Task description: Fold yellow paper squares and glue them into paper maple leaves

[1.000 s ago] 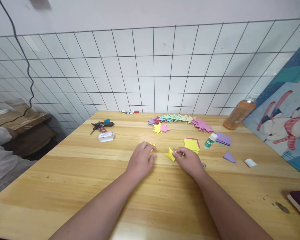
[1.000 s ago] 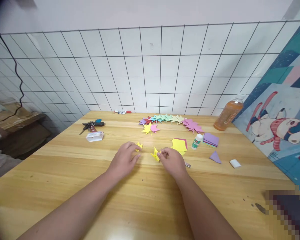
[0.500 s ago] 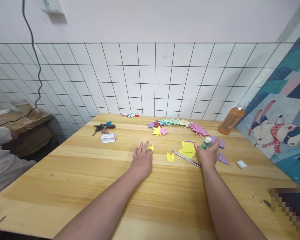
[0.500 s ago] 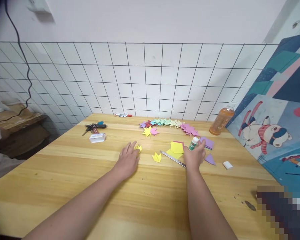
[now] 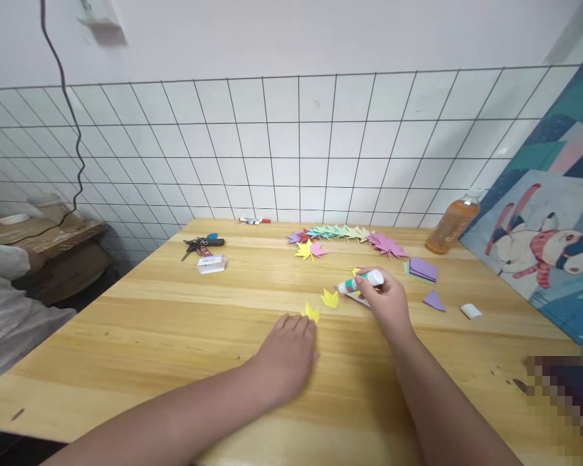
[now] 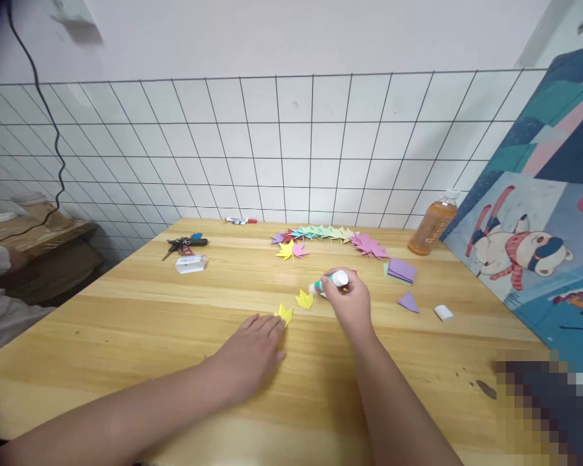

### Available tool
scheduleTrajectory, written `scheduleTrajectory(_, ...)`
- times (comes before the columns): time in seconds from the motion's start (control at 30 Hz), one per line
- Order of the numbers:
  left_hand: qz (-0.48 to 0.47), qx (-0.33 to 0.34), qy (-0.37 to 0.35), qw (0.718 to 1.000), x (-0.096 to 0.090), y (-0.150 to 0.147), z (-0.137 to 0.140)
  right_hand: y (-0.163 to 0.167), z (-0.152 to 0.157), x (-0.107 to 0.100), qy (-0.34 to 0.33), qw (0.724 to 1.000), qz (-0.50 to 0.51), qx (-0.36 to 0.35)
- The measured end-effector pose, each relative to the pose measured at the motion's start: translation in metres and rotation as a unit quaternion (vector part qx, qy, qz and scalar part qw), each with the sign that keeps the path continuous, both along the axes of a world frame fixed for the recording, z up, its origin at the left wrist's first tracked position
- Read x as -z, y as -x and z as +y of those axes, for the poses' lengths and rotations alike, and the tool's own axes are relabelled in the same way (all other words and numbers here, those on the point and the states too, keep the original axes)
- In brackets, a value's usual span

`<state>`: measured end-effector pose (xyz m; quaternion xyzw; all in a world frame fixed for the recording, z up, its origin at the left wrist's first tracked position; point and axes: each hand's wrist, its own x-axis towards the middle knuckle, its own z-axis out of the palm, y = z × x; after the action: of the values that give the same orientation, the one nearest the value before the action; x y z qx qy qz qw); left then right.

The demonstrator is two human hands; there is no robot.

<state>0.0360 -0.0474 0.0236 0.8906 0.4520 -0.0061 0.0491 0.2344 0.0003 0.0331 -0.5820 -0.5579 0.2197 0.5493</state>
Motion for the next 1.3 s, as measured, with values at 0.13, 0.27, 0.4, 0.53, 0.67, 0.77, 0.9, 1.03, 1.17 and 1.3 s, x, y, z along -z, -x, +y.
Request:
scheduleTrajectory(0.13,0.042,0.015,-0.042,0.998,0.017,-0.003,-0.011,0.018,-0.012,0.000,0.037,0.980,-0.167,-0.105)
scheduleTrajectory(0.27,0.034,0.036,-0.068,0.996,0.033,0.002,-0.013,0.024,-0.020,-0.001,0.015,0.959,-0.270,-0.088)
scheduleTrajectory(0.4,0.031,0.050,-0.088,0.994,0.036,0.006,-0.013,0.028,-0.018,0.002,0.006,0.952,-0.283,-0.117)
scheduleTrajectory(0.53,0.028,0.053,-0.094,0.994,0.037,0.006,-0.012,0.032,-0.014,0.009,0.030,0.942,-0.300,-0.148)
scheduleTrajectory(0.67,0.013,0.049,-0.101,0.994,0.039,0.006,-0.012,0.034,-0.014,0.012,0.049,0.934,-0.315,-0.164)
scheduleTrajectory(0.77,0.005,0.048,-0.097,0.994,0.041,0.006,-0.012,0.036,-0.014,0.015,0.046,0.926,-0.332,-0.171)
scheduleTrajectory(0.9,0.000,0.045,-0.091,0.995,0.038,0.005,-0.011,0.038,-0.011,0.020,0.025,0.924,-0.343,-0.168)
scheduleTrajectory(1.03,-0.001,0.050,-0.072,0.996,0.032,0.006,-0.010,0.039,-0.007,0.022,0.000,0.925,-0.357,-0.126)
scheduleTrajectory(1.17,-0.007,0.049,-0.053,0.997,0.025,0.007,-0.010,0.039,-0.001,0.023,-0.013,0.923,-0.372,-0.095)
scheduleTrajectory(1.3,-0.026,0.044,-0.033,0.998,0.016,0.008,-0.004,0.032,-0.002,0.020,-0.017,0.933,-0.356,-0.048)
